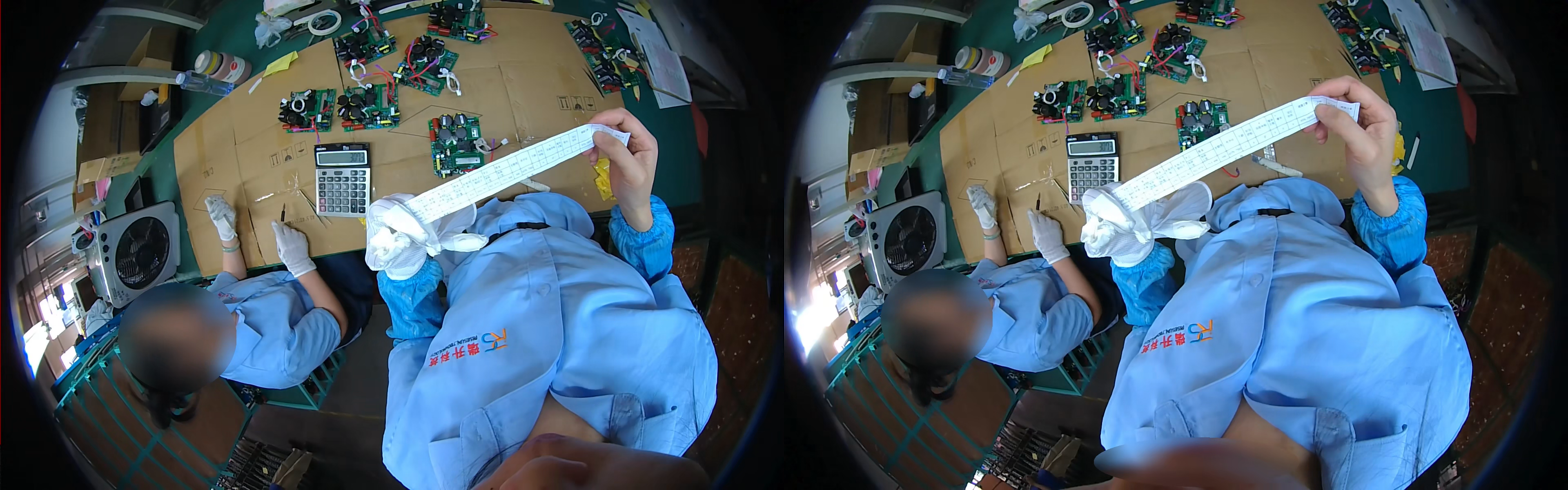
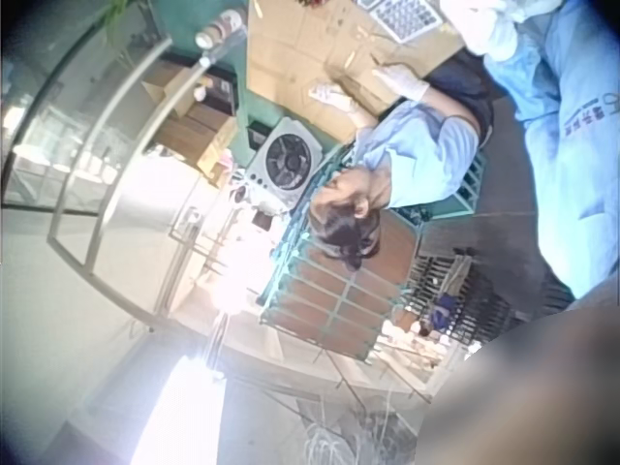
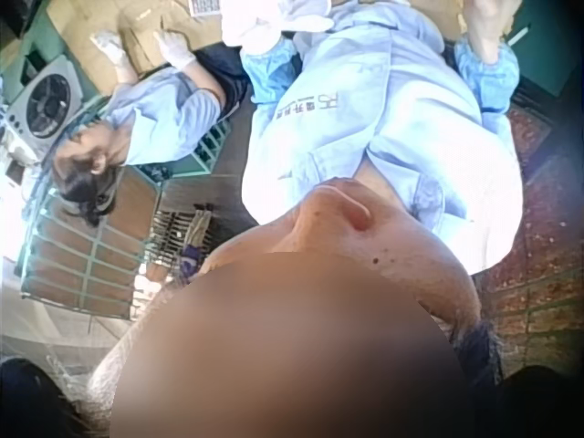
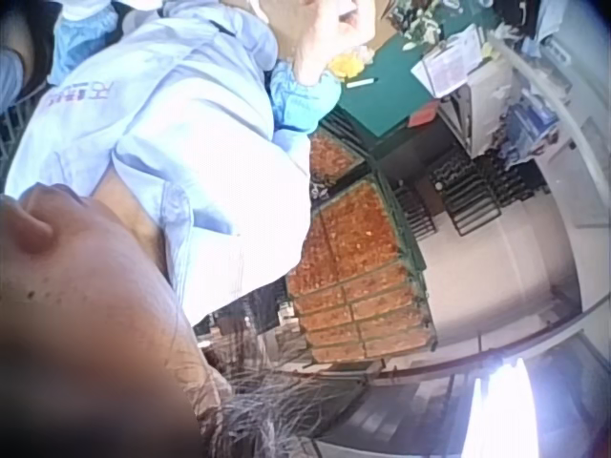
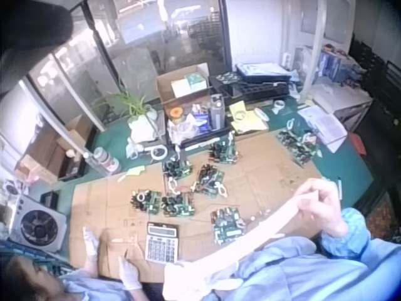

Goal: Assemble and inspect electronic printed circuit boards at a factory workstation.

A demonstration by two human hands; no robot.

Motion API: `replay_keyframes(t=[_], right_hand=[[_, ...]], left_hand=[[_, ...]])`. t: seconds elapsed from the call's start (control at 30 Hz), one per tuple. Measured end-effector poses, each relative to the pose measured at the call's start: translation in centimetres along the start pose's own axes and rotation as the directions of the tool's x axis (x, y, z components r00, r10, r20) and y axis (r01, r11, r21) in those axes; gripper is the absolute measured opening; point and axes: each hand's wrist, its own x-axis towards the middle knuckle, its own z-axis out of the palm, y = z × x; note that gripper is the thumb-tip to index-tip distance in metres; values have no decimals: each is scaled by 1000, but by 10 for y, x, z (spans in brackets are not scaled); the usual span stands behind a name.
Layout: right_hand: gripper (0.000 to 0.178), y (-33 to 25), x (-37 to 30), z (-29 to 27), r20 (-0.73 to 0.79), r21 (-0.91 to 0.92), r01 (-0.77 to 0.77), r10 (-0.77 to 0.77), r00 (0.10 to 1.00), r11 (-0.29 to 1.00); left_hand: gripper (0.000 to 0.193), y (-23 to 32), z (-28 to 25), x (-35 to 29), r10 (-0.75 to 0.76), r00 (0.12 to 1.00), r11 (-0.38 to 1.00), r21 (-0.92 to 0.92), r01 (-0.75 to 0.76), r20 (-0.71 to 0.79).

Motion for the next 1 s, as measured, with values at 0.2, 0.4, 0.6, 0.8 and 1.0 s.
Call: replay_keyframes(t=[0.2,0.4,0.6,0.8,1.0], right_hand=[[15,-3,2,5,-15,-14,9,-10,1000,1000],[15,-7,2,3,-40,-31,17,-18,999,999],[16,-9,1,2,-60,-41,25,-28,998,999],[15,-11,-1,4,-65,-46,16,-19,998,999],[16,-14,-1,7,-79,-62,-2,-3,997,998]], left_hand=[[28,0,-2,2,36,999,999,15,-36,-2],[29,-5,-8,3,49,999,998,-46,-48,17],[33,1,-13,8,-21,995,998,62,15,96],[29,-4,-18,0,15,999,991,131,-10,-36],[25,-4,-22,5,17,999,999,39,-18,46]])
